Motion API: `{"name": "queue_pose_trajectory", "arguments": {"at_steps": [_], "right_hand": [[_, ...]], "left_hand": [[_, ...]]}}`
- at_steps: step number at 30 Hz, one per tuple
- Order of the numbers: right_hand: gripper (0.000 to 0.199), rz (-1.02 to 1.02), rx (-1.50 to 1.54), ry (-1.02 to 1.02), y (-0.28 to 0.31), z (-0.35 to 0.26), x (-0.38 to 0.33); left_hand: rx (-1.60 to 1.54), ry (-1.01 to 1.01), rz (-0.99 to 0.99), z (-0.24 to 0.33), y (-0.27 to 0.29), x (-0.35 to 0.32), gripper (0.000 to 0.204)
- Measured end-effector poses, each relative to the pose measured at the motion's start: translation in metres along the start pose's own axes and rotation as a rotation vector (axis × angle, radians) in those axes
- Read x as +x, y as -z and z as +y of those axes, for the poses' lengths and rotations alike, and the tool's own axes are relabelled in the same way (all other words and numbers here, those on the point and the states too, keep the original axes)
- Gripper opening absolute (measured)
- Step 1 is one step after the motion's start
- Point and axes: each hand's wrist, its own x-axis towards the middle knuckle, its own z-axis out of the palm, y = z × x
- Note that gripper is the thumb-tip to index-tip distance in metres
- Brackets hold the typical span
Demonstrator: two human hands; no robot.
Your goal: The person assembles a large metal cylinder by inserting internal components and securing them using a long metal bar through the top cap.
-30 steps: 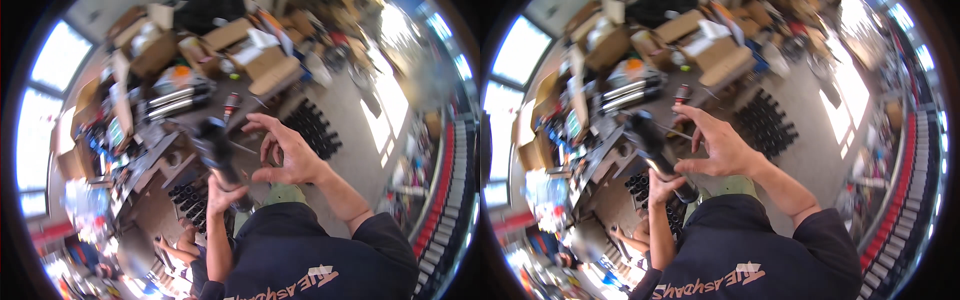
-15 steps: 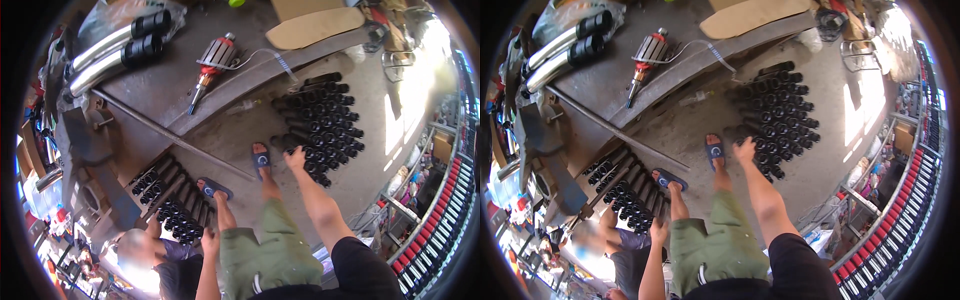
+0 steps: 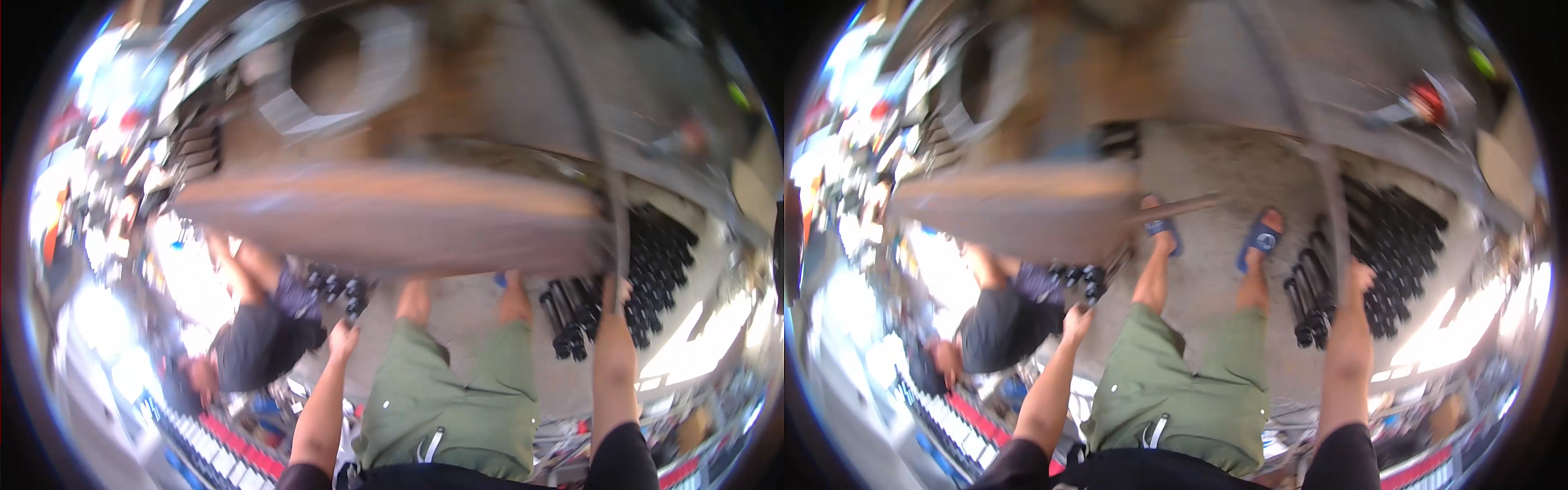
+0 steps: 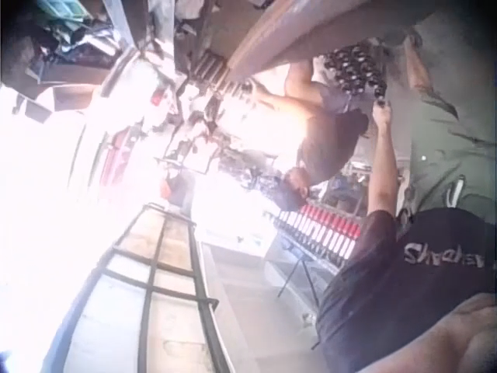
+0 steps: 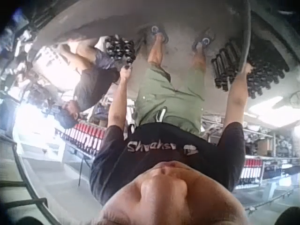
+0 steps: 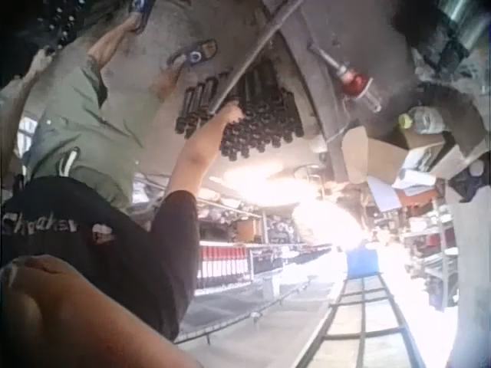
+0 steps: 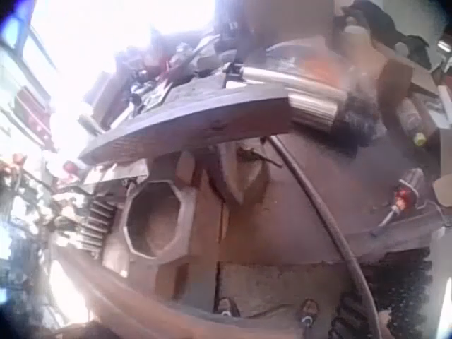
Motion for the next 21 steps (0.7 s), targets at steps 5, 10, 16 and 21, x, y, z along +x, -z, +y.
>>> {"name": "queue_pose_trajectory", "arguments": {"at_steps": [5, 10, 16, 21], "right_hand": [[0.057, -0.516, 0.260, 0.833, 0.069, 0.012, 0.052], [0.055, -0.667, 0.331, 0.811, 0.305, 0.010, -0.050], [0.067, -1.003, 0.517, 0.967, 0.439, -0.031, -0.216], [0.055, -1.315, 0.364, 0.856, 0.448, -0.045, -0.285]], "left_hand": [[-0.089, 0.227, 0.026, -0.028, -0.045, 0.027, 0.069], [-0.322, 0.383, 0.064, -0.023, -0.078, 0.094, 0.095], [-0.197, 0.363, 0.033, -0.005, -0.141, 0.109, 0.052], [-0.669, 0.513, 0.038, 0.002, -0.035, -0.014, 0.060]]}}
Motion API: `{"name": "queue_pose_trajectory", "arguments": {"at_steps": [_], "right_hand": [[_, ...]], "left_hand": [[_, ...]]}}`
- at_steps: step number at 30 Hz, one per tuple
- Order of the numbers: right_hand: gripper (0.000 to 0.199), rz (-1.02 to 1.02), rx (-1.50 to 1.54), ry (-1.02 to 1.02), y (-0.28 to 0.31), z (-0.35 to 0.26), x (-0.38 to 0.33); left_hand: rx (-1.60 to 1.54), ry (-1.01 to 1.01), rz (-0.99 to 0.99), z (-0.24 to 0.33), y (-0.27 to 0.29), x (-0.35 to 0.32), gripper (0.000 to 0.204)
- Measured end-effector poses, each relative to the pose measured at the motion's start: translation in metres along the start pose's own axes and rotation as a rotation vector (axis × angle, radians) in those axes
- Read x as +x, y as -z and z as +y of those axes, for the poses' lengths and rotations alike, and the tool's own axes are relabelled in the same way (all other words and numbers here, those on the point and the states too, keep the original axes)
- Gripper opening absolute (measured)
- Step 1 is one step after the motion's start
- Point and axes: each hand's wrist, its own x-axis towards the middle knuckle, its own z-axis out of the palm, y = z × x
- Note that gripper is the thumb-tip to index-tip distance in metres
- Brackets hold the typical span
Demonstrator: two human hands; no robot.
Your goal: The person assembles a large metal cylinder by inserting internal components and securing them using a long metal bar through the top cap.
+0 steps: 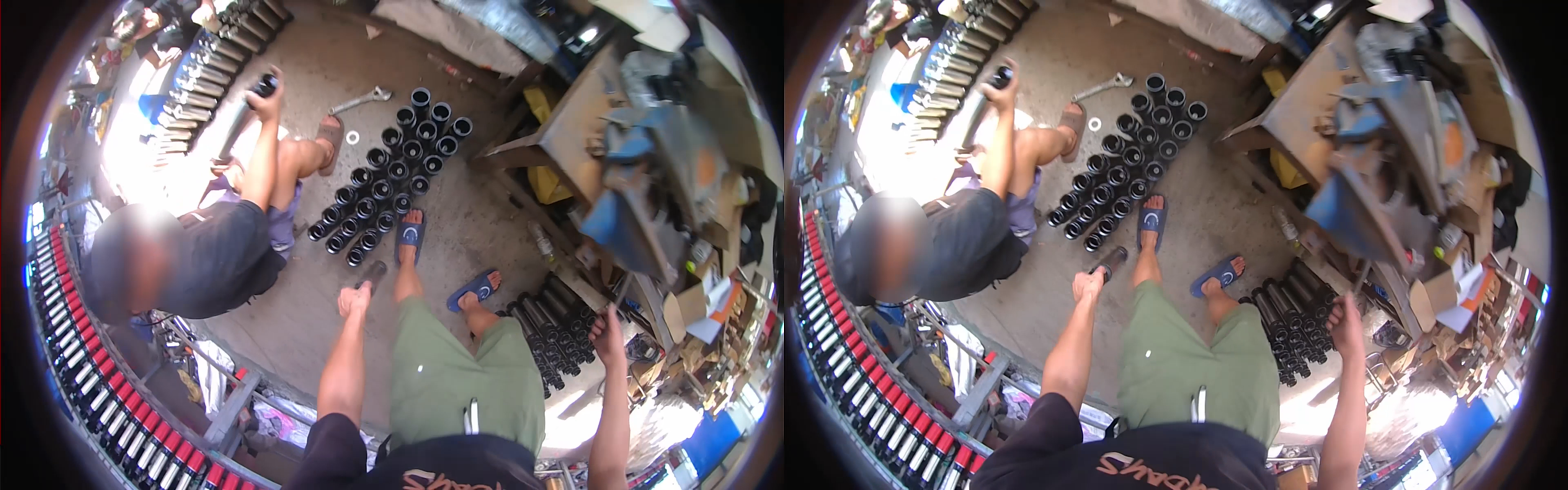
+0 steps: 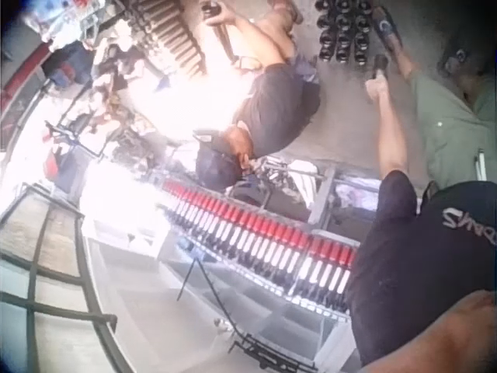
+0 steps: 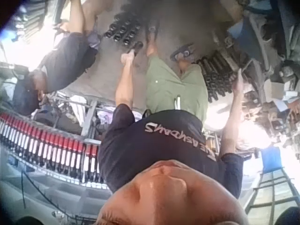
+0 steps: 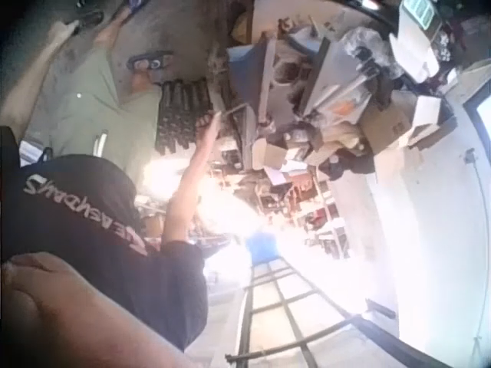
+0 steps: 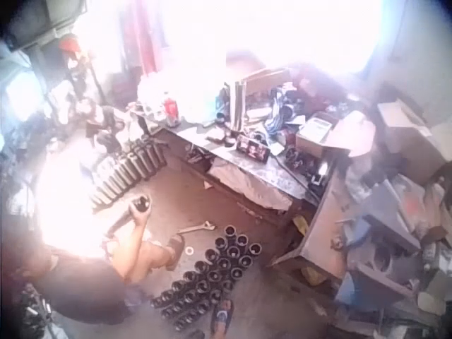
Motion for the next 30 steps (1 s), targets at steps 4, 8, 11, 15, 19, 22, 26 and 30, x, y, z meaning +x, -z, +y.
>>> {"name": "queue_pose_trajectory", "arguments": {"at_steps": [4, 8, 11, 15, 19, 22, 26, 30], "right_hand": [[0.048, 0.125, -0.190, -0.055, 0.003, 0.020, -0.036], [0.030, 0.117, -0.142, 0.054, 0.007, 0.063, -0.051], [0.025, 0.303, -0.240, 0.283, 0.012, 0.087, -0.050], [0.053, 0.618, -0.414, 0.400, -0.002, 0.089, -0.100], [0.058, 0.680, -0.521, 0.340, 0.005, 0.096, -0.163], [0.059, 0.787, -0.493, 0.328, -0.001, 0.132, -0.205], [0.057, 0.888, -0.420, 0.396, -0.019, 0.182, -0.233], [0.053, 0.983, -0.330, 0.470, -0.047, 0.188, -0.255]], "left_hand": [[-0.501, -0.284, -0.159, -0.084, 0.156, -0.167, 0.044], [-0.594, -0.351, -0.881, -0.160, 0.288, -0.272, 0.071], [-0.621, -0.856, -0.519, 0.012, 0.319, -0.369, 0.077], [-0.651, -1.775, -0.401, 0.125, 0.328, -0.433, 0.045], [-0.919, -2.089, -0.052, 0.242, 0.333, -0.517, 0.024], [-1.085, -1.774, -0.509, 0.331, 0.296, -0.504, 0.025], [-1.051, -1.645, -0.573, 0.414, 0.281, -0.528, 0.029], [-1.033, -1.645, -0.687, 0.458, 0.269, -0.533, 0.031]]}}
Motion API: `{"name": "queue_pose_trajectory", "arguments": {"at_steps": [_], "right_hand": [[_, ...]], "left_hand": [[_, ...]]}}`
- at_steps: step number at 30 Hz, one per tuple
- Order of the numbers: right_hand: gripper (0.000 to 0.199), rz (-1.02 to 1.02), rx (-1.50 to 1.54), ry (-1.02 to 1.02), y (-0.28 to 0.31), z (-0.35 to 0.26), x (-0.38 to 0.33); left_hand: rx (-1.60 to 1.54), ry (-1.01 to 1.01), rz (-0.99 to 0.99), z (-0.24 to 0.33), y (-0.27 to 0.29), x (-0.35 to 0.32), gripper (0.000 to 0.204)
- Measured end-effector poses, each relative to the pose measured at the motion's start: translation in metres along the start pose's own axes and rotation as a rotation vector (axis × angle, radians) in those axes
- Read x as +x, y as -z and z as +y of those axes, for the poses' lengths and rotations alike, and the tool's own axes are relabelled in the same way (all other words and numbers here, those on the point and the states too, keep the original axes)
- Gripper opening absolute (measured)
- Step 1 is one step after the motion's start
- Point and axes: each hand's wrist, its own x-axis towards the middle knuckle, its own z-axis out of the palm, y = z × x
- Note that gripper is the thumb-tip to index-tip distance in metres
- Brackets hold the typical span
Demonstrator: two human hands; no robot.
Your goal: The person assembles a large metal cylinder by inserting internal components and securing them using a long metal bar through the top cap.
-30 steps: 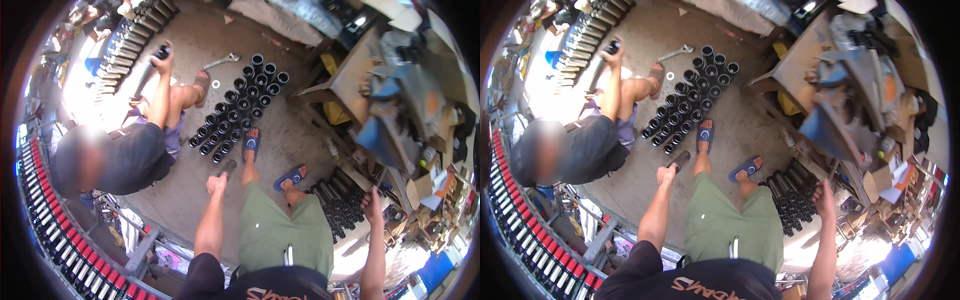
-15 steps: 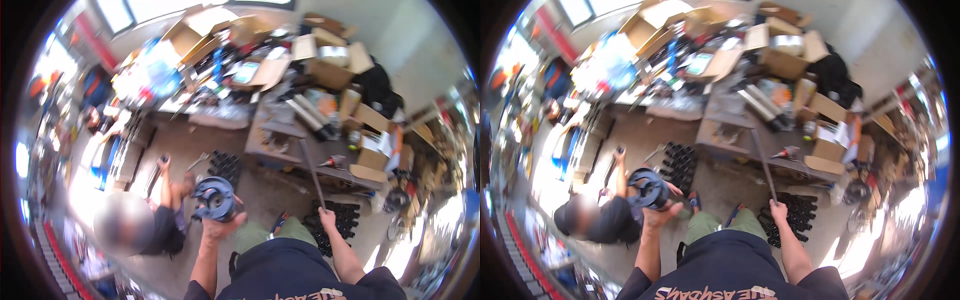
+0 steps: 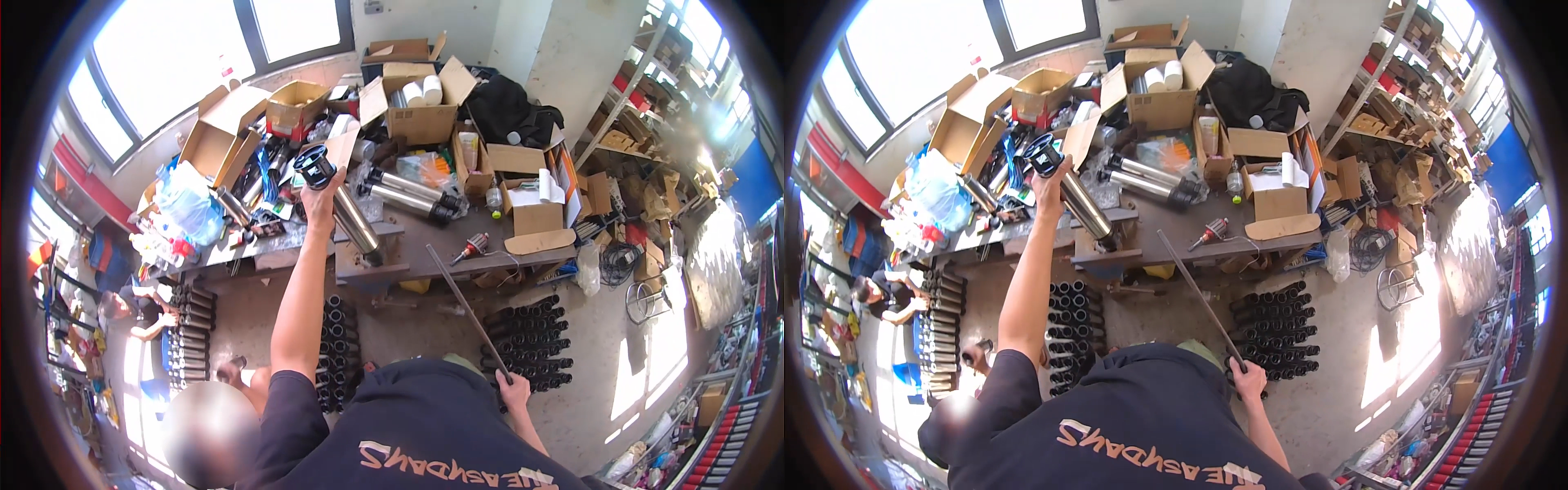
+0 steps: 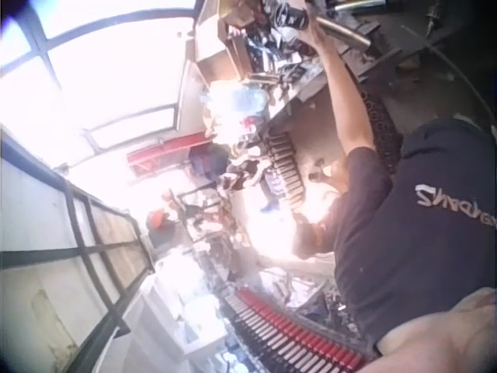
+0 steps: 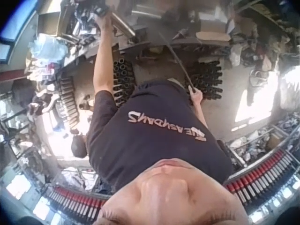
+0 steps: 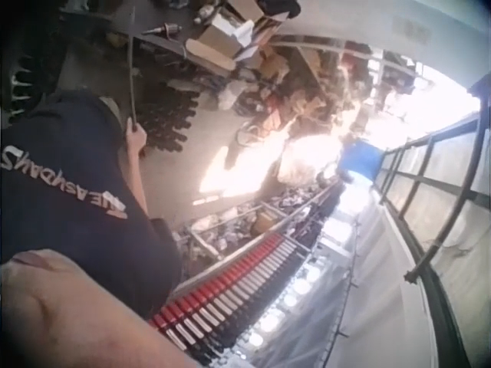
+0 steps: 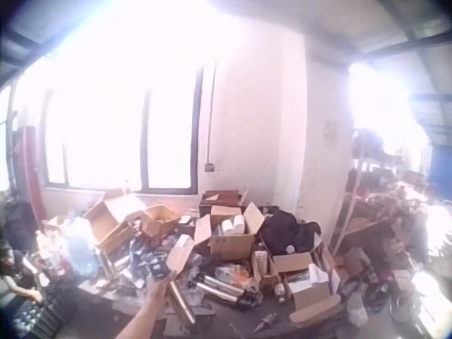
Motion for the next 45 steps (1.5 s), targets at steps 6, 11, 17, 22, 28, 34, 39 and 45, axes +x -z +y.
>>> {"name": "queue_pose_trajectory", "arguments": {"at_steps": [6, 11, 17, 22, 28, 34, 39, 45], "right_hand": [[0.042, 0.062, 0.207, 0.083, 0.004, -0.053, -0.002], [0.034, 0.035, 0.265, 0.167, 0.030, -0.100, 0.010], [0.036, -0.037, 0.149, 0.232, 0.077, -0.154, 0.044], [0.023, -0.310, 0.355, 0.137, 0.111, -0.176, 0.069], [0.062, -0.765, 0.486, 0.141, 0.130, -0.239, 0.030], [0.079, -0.832, 0.254, 0.356, 0.121, -0.288, -0.006], [0.072, -0.514, 0.157, 0.538, 0.095, -0.361, -0.009], [0.030, -0.381, -0.449, 1.629, 0.053, -0.489, -0.023]], "left_hand": [[0.160, -0.016, -0.157, 0.003, -0.024, 0.010, 0.039], [0.217, -0.059, -0.416, -0.009, -0.021, -0.043, 0.050], [0.297, -0.285, 0.028, 0.002, -0.045, -0.070, 0.056], [0.343, -0.350, 0.079, 0.004, -0.039, -0.059, 0.054], [0.250, -0.298, 0.067, -0.008, 0.004, -0.039, 0.057], [0.191, -0.176, 0.114, -0.002, 0.010, -0.043, 0.062], [0.174, -0.052, 0.000, 0.002, -0.012, -0.046, 0.061], [0.143, -0.009, -0.080, -0.011, 0.016, -0.015, 0.066]]}}
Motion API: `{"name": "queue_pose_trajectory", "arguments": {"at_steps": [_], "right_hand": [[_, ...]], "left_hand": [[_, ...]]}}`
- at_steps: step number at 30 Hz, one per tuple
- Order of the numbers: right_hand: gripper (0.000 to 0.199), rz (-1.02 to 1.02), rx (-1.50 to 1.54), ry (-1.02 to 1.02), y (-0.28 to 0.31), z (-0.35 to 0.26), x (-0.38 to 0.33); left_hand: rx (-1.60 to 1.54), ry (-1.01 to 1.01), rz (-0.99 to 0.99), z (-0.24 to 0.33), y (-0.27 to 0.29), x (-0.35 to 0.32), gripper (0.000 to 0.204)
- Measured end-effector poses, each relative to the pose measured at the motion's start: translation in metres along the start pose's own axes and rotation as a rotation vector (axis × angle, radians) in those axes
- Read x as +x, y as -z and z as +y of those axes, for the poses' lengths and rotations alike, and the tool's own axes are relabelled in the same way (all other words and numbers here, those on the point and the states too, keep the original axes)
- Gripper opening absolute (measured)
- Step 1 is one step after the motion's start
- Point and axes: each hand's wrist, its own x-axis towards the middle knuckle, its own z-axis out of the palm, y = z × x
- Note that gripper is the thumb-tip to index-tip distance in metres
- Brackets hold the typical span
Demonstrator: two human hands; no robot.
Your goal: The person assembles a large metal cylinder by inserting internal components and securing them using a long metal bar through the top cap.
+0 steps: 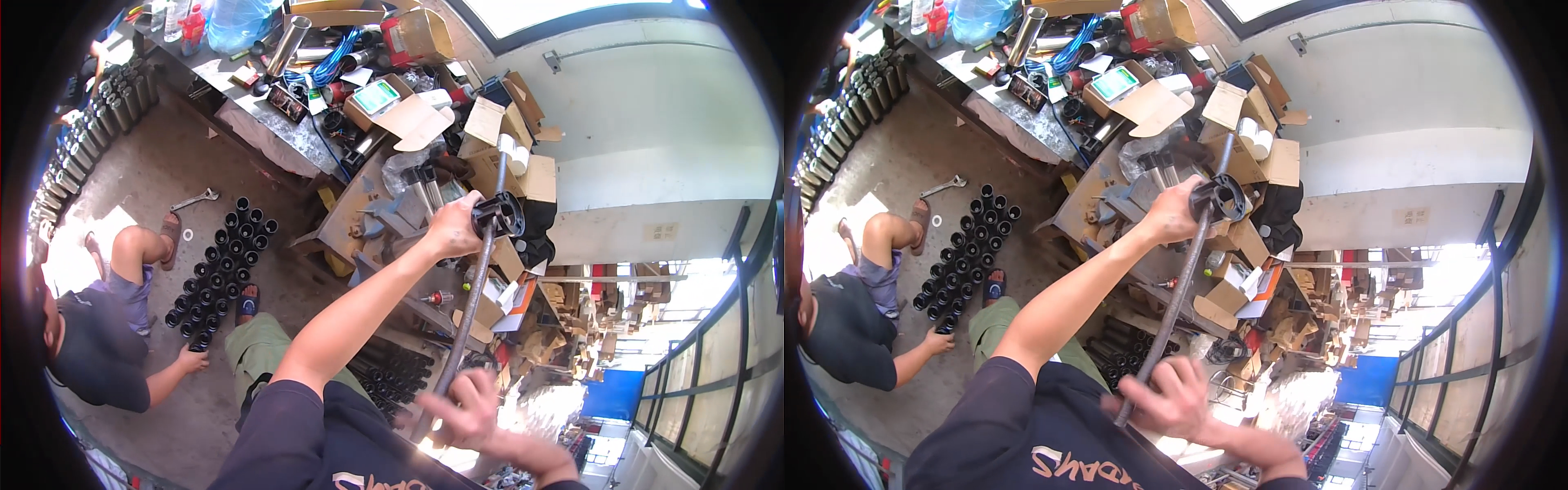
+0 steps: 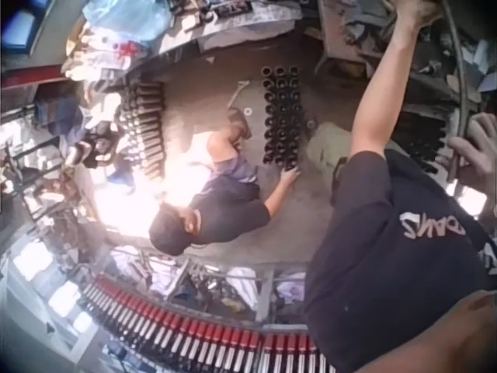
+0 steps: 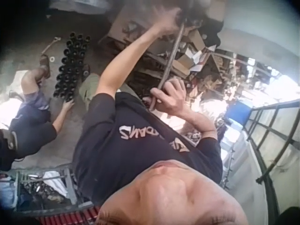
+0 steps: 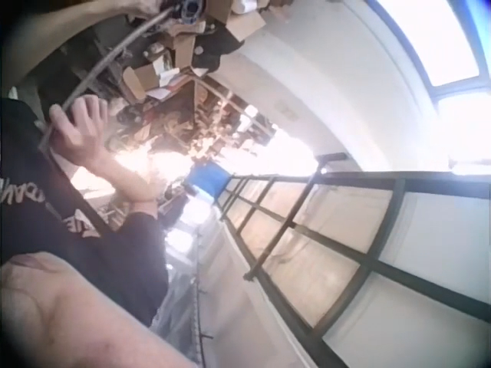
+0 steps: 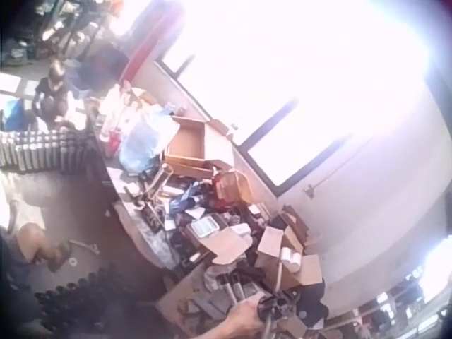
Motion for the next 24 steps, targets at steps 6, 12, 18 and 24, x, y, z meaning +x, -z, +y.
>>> {"name": "queue_pose_trajectory", "arguments": {"at_steps": [6, 12, 18, 24], "right_hand": [[0.038, 0.161, -0.089, 0.774, -0.055, 0.017, 0.262], [0.026, -0.281, -0.447, 0.245, -0.052, 0.335, 0.389], [0.038, -0.321, 0.268, -0.572, -0.048, 0.538, 0.138], [0.069, 0.022, 0.058, -0.865, -0.084, 0.411, -0.170]], "left_hand": [[-0.043, -0.068, -0.132, -0.036, -0.018, -0.015, 0.068], [0.004, -0.106, -0.182, -0.001, 0.005, -0.031, 0.052], [0.033, -0.254, -0.119, -0.009, -0.039, -0.054, 0.036], [0.366, -0.152, 0.119, -0.006, -0.043, -0.075, 0.055]]}}
